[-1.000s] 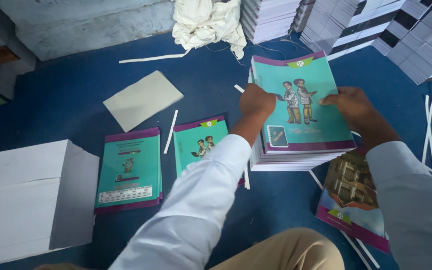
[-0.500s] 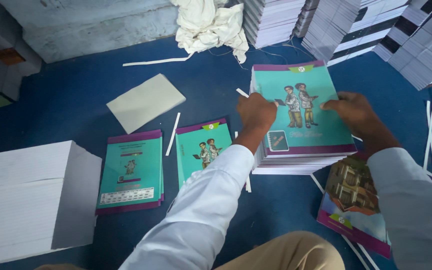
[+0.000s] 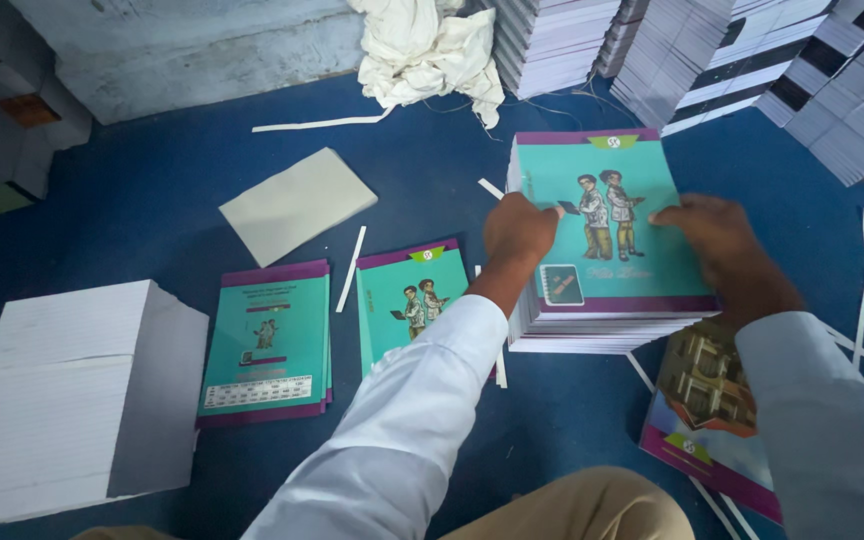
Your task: The person sits on the floor and assembles notebooks by inserting loose lined paper into printed covers. They repeatedly pick up a cover, insert a sheet of paper, and place the assembled notebook onto a growing stack.
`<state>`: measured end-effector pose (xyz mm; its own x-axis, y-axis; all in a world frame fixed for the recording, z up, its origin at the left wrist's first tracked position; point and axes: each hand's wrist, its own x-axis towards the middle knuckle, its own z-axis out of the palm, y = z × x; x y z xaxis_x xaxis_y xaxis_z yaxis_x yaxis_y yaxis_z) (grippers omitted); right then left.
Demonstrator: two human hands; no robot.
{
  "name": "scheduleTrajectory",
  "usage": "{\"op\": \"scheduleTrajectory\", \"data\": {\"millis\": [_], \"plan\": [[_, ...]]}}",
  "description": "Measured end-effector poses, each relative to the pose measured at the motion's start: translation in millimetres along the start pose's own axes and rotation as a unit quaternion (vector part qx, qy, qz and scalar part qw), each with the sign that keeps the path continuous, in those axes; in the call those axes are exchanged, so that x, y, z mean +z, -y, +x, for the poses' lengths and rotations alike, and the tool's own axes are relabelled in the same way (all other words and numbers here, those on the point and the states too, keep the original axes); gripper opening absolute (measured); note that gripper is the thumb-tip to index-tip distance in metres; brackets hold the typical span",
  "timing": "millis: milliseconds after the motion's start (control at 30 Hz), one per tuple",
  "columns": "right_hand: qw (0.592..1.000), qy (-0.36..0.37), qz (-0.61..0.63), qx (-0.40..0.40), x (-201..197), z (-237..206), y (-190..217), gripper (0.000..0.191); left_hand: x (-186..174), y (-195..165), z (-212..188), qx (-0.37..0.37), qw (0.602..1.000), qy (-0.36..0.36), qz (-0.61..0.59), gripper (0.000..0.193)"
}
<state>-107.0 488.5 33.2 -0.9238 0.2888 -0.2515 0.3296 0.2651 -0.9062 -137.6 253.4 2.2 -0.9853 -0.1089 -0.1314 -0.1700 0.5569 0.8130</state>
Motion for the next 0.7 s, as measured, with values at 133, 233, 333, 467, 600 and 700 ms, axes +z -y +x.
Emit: {"op": "scheduleTrajectory", "data": {"millis": [133, 233, 333, 467, 600, 700], "plan": [[0.998, 0.044, 0.052, -0.009, -4.7, 2.7, -5.4, 0.040, 5.2, -0.1, 0.6, -0.009, 0.999, -0.005, -0.038, 0.041], [0.957, 0.105, -0.129, -0.237, -13.3, -4.8, -9.1, 0.034, 12.1, 1.6, 4.7, -0.029, 0.998, -0.003, -0.052, 0.040], [0.998, 0.050, -0.011, -0.040, -5.6, -1.4, -5.0, 0.034, 20.7, 4.0, 8.0, -0.024, 0.998, -0.024, -0.050, 0.039], [0.994, 0.062, -0.027, -0.087, -2.2, -0.4, -1.9, 0.031, 24.9, 9.0, 9.2, -0.017, 0.996, -0.029, -0.084, 0.047], [0.988, 0.006, -0.095, -0.122, 6.3, -5.6, 1.7, 0.033, 13.1, 17.5, 7.1, -0.027, 0.985, -0.023, -0.166, 0.066], [0.972, -0.048, -0.221, -0.068, 8.9, -8.1, 13.3, 0.040, -7.7, 28.8, 4.9, -0.023, 0.985, -0.044, -0.168, 0.069]]}}
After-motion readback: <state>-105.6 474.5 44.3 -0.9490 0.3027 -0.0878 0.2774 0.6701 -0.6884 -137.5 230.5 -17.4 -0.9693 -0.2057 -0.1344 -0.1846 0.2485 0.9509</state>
